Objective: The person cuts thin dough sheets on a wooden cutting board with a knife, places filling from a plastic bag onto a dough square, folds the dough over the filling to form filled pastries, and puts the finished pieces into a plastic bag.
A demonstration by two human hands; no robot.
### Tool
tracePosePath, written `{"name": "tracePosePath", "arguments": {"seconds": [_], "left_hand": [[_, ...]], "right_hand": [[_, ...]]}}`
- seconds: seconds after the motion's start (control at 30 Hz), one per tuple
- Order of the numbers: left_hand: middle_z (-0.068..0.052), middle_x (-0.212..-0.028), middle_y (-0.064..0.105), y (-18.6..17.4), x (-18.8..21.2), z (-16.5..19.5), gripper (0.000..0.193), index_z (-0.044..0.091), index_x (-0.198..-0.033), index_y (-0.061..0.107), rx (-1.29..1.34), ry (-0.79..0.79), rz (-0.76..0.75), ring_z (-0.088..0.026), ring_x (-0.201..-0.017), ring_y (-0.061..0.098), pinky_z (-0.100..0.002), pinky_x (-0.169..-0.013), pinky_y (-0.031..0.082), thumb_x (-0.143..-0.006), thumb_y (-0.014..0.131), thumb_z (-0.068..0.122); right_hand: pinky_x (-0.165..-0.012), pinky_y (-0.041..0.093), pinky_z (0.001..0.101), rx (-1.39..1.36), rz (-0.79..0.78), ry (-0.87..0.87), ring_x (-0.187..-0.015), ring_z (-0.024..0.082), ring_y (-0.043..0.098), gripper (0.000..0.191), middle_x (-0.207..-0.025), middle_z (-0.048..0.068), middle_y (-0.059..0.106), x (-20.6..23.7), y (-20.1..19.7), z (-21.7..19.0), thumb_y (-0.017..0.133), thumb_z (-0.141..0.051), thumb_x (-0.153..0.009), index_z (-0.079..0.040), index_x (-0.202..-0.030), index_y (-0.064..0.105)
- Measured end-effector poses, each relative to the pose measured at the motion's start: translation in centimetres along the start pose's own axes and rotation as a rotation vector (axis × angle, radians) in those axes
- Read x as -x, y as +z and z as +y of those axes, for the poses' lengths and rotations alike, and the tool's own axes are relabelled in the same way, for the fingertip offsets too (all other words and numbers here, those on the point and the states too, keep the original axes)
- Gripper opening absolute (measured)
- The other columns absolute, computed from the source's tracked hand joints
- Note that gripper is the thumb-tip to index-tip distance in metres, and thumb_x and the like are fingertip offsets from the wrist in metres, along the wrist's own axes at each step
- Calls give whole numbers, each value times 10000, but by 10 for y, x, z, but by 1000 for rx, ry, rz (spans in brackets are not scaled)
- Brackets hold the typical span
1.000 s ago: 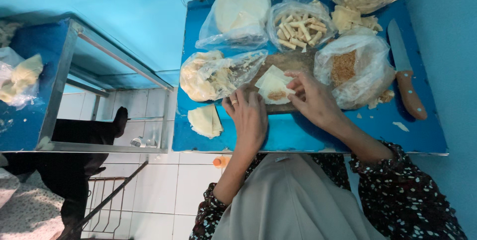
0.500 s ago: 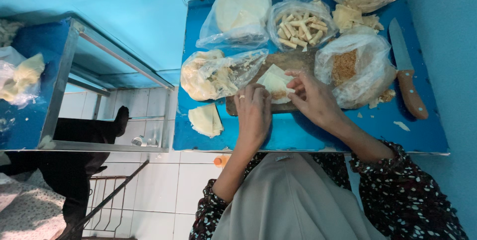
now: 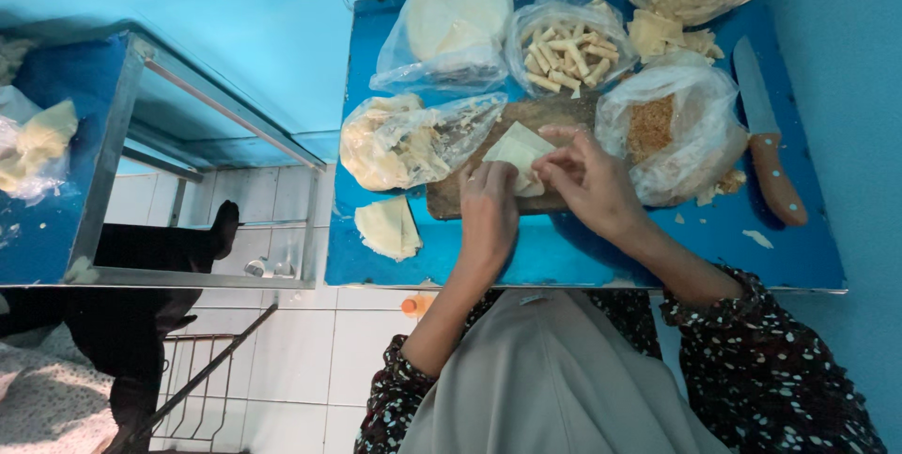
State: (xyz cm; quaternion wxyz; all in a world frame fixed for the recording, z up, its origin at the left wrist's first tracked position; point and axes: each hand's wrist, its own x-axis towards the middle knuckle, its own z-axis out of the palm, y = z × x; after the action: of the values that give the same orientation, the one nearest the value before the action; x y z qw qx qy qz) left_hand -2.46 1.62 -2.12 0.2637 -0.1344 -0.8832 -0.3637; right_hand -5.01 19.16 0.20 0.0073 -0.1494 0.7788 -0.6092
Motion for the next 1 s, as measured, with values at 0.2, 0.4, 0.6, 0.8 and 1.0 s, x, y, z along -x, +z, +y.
{"name": "tracePosePath", "arguments": {"seconds": [0.2, 0.4, 0.6, 0.8, 1.0], "left_hand": [[-185, -1081, 613, -3, 2, 2, 94, -6, -1003, 608, -16, 82, 27, -402, -1064, 591, -522, -1028, 431, -912, 598, -25], [-207, -1297, 563, -19, 7, 3, 274, -35, -1124, 682, -300, 205, -185, -360, -1181, 577, -664, -1206, 210, -880, 567, 15], [-169, -1308, 565, -22, -7, -8, 125, 15, -955, 669, -278, 253, -154, -370, -1306, 504, -685, -1176, 223, -872, 581, 48], [-229, -1226, 511, -16, -11, -13, 121, 11, -972, 687, -268, 95, -162, -435, -1257, 448, -671, -1127, 235, -909, 654, 109], [-227, -1290, 530, -11, -18, -10, 130, 13, -896, 662, -248, 128, -86, -437, -1238, 450, -648, -1104, 235, -876, 687, 139]], "right_hand": [[-831, 606, 324, 196, -32, -100, -965, 201, 770, 369, -1087, 102, 771, 1, 6, 4, 692, -53, -925, -42, -1284, 609], [-821, 546, 432, 519, 14, -511, -962, 338, 695, 163, -1021, 131, 719, 2, 6, 6, 724, -67, -917, -37, -1076, 699], [-809, 532, 442, 510, -120, -551, -937, 358, 667, 181, -1003, 144, 711, -4, -7, -3, 708, -131, -911, -47, -1071, 693], [-771, 541, 450, 595, -124, -505, -924, 349, 697, 183, -957, 133, 714, -13, -9, 0, 702, -141, -945, -62, -1110, 700], [-716, 568, 349, 416, -263, -116, -790, 205, 764, 259, -865, 77, 773, -44, -11, 7, 753, -151, -857, -102, -1110, 728]]}}
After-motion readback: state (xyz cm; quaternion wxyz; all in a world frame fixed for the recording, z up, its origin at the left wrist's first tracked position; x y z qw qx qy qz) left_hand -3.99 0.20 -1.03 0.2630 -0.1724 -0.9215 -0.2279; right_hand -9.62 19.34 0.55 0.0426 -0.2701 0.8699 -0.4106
